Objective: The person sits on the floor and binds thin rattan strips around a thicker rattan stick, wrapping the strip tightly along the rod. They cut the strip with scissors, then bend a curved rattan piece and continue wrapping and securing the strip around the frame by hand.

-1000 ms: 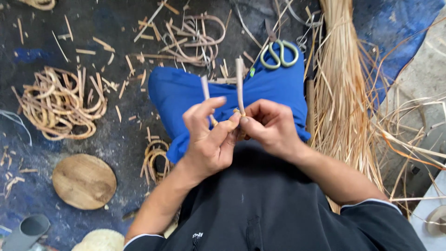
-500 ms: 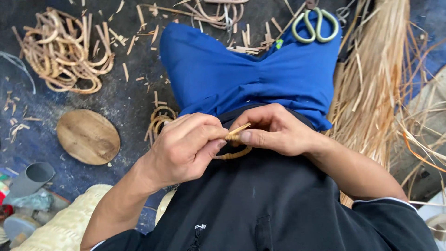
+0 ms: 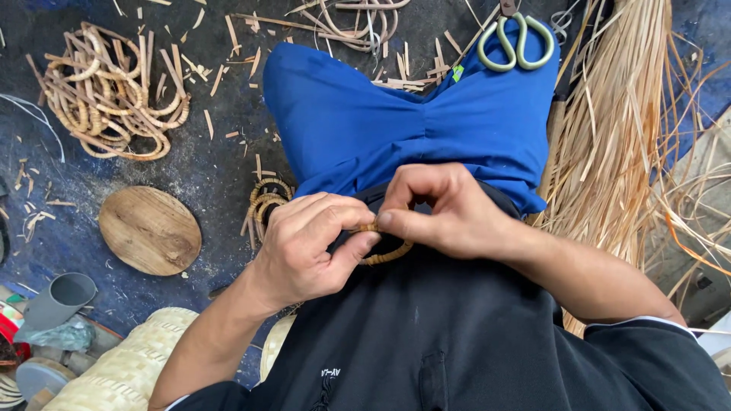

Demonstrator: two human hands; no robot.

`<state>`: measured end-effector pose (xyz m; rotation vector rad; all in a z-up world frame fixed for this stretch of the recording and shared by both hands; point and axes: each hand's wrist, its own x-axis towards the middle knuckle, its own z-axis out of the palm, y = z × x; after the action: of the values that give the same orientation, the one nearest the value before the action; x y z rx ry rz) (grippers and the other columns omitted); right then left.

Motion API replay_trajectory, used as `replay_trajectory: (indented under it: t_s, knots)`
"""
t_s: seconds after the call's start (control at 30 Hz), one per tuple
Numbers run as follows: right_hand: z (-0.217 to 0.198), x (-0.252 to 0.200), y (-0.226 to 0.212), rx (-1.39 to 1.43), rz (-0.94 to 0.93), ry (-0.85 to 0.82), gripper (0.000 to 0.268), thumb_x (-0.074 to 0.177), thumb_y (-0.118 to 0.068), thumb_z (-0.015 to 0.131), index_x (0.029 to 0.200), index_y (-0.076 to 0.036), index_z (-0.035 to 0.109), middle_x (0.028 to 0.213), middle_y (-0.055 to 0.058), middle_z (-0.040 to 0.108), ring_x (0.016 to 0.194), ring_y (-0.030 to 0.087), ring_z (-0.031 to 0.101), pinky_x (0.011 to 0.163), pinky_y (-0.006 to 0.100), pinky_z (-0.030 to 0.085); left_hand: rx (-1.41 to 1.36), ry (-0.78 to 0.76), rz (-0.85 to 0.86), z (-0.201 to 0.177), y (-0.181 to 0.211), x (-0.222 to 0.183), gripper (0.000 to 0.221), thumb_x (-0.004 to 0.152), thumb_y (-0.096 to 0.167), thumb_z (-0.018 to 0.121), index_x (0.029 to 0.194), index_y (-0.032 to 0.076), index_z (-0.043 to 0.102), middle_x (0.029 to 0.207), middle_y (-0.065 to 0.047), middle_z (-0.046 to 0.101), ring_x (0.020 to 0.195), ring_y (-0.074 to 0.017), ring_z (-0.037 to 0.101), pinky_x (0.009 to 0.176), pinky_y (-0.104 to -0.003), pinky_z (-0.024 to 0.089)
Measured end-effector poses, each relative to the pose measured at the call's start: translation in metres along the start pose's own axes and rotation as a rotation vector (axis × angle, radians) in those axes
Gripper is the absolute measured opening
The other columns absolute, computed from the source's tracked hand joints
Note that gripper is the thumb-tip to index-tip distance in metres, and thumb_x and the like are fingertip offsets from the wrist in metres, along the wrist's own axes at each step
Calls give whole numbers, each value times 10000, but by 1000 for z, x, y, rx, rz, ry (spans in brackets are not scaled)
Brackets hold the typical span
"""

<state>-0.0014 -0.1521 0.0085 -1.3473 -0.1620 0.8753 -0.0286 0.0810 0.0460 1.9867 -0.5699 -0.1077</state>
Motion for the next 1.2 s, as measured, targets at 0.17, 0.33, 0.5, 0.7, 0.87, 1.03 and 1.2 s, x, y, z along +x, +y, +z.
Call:
replay_trajectory:
  t_s: [0.17,0.33,0.5,0.7,0.87,1.03,1.2]
  knots:
    - [8,-8,-9,-471,-504,79,164,849,-40,794,799,-45,638,801,52,638,734,188,584,671,328,464,-41,27,27,3,-7,-5,217,864,6,815,1009,19,654,947,-114,727,841,-258,743,737,-353,590]
    - [8,-14,-12,-710,-774,65,147,822,-2,802,820,-25,657,782,84,609,673,241,544,607,373,437,-67,-15,16,2,-5,-5,199,851,10,825,988,25,681,912,-97,738,781,-227,747,677,-330,579]
    - [4,-13,-15,-515,-509,39,133,897,-63,758,938,-7,644,869,98,627,777,235,623,704,347,499,33,-2,57,2,-7,0,227,872,37,815,1015,24,638,935,-97,723,804,-252,727,722,-350,564]
    - [1,-9,-1,-315,-318,-13,79,985,-70,682,968,-4,643,955,99,718,883,216,730,801,322,580,177,31,185,10,-11,0,180,967,150,738,1014,22,621,836,-69,664,673,-214,635,600,-352,462]
    - [7,-15,1,-369,-432,-21,118,967,-35,709,945,-8,597,964,110,702,867,224,729,753,322,579,182,28,148,11,-5,-3,134,1028,157,673,967,48,624,789,-46,642,642,-205,600,594,-349,445]
    - [11,-17,-1,-394,-491,-15,174,925,11,737,927,-19,566,965,113,690,826,211,725,687,307,563,270,16,54,15,7,-3,166,1022,169,665,908,61,612,731,-38,594,618,-216,582,582,-372,436]
    - [15,-17,-1,-403,-481,15,220,887,-11,786,944,-12,574,918,90,668,775,189,686,664,294,539,105,-34,-179,16,9,-6,147,990,140,653,871,59,622,703,-60,628,637,-248,635,611,-381,485]
